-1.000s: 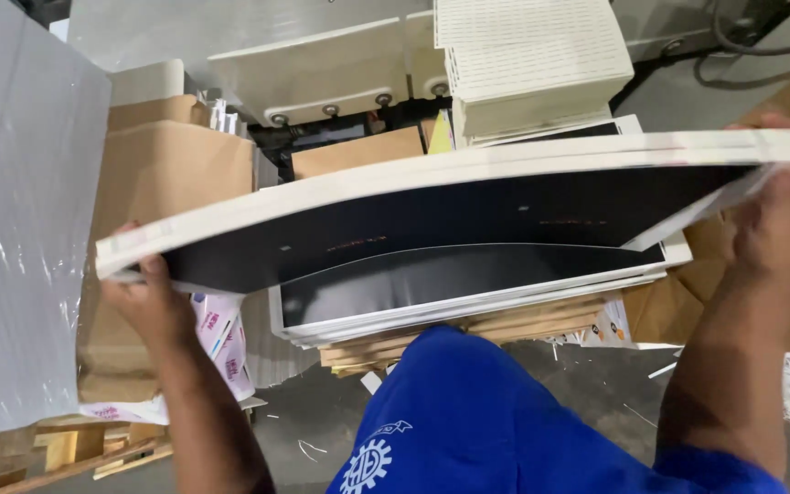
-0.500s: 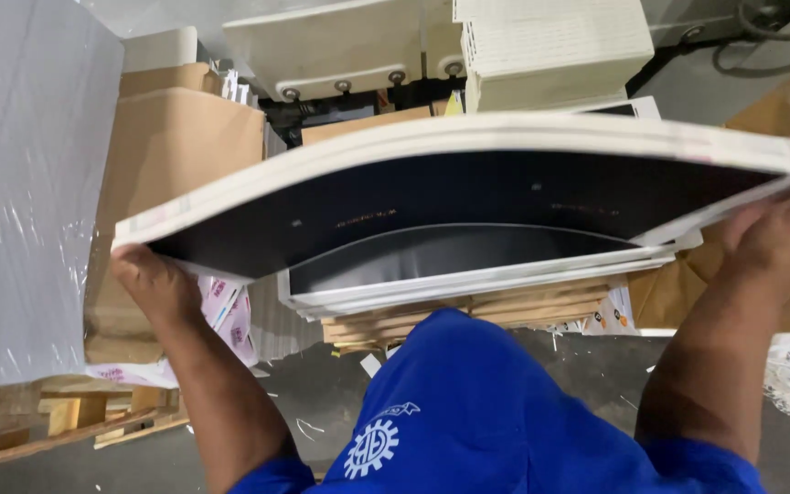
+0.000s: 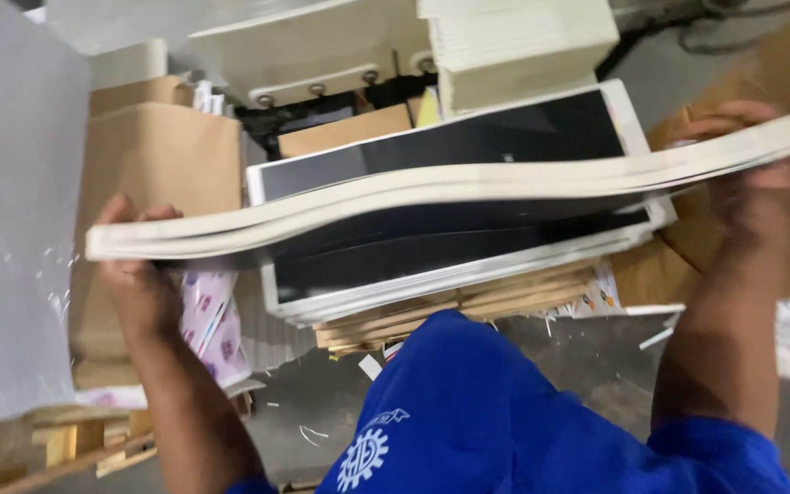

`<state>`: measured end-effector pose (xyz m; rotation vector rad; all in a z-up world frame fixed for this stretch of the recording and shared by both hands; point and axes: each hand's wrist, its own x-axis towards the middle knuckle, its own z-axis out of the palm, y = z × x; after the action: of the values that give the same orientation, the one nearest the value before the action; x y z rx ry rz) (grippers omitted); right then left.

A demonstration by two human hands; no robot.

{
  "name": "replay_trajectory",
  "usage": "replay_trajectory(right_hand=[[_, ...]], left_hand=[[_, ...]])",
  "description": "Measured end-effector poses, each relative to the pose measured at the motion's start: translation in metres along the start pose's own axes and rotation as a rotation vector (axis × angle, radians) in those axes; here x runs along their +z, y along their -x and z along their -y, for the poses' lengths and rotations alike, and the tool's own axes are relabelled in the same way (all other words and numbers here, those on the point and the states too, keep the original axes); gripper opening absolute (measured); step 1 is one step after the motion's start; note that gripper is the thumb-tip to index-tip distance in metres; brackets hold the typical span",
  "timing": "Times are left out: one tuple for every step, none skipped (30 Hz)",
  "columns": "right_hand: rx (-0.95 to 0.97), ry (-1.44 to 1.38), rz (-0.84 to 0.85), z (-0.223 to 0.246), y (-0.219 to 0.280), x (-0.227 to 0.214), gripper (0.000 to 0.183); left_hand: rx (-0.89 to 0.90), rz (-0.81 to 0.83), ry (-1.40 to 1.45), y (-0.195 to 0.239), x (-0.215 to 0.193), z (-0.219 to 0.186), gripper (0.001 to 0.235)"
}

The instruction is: Checking and organizing a stack of printed black and white sheets on a print shop floor.

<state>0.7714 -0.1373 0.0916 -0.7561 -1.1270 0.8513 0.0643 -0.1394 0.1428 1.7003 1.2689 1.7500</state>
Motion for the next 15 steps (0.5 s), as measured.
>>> replay_trajectory(right_hand=[[0.021,0.017,0.033,-0.017,0.009,-0.011,0.082],[0.014,0.032,0.004,-0.040,0.008,-0.033,0.082],[-0.019,0.071,-0.041,-0.061,0.009,-0.055,0.081],[-0.027,0.106,-0.079,-0.084,0.020,-0.074,0.079],[-0.011,0.117,-0.101,-0.087,0.033,-0.075,0.079],[-0.049,0.119,-0.109,-0.090,0.028,-0.076,0.077],[-0.087,0.120,-0.117,-0.093,0.023,-0.078,0.075],[-0.089,0.125,-0.128,-0.119,0.031,-0.097,0.075],[0.027,0.422,-0.124,-0.146,0.039,-0.116,0.060],[0.141,0.710,-0.114,-0.174,0.042,-0.134,0.057],[0.135,0.710,-0.124,-0.199,0.051,-0.139,0.057],[0.011,0.743,-0.057,-0.223,0.062,-0.144,0.062],[-0.112,0.776,0.011,-0.248,0.073,-0.150,0.068],[-0.099,0.776,0.007,-0.224,0.081,-0.125,0.068],[-0.005,0.532,-0.123,-0.200,0.088,-0.100,0.048]], left_hand=[[-0.014,0.079,-0.063,0.009,-0.014,0.028,0.088],[-0.009,0.107,-0.044,0.008,-0.016,0.045,0.088],[-0.027,0.048,-0.184,0.007,-0.019,0.061,0.085],[-0.063,-0.011,-0.339,0.018,-0.033,0.073,0.084],[-0.074,0.016,-0.335,0.025,-0.039,0.075,0.084],[-0.077,-0.004,-0.191,0.021,-0.037,0.082,0.081],[-0.081,-0.023,-0.047,0.016,-0.036,0.089,0.077],[-0.079,-0.012,-0.041,0.027,-0.043,0.119,0.077],[-0.113,0.008,0.003,0.040,-0.046,0.146,0.075],[-0.140,0.023,0.046,0.051,-0.045,0.172,0.072],[-0.167,0.039,0.089,0.050,-0.052,0.194,0.070],[-0.200,0.055,0.131,0.057,-0.055,0.217,0.068],[-0.232,0.072,0.173,0.069,-0.054,0.244,0.066],[-0.242,0.080,0.169,0.076,-0.051,0.228,0.066],[-0.195,0.030,-0.120,0.082,-0.048,0.213,0.065]])
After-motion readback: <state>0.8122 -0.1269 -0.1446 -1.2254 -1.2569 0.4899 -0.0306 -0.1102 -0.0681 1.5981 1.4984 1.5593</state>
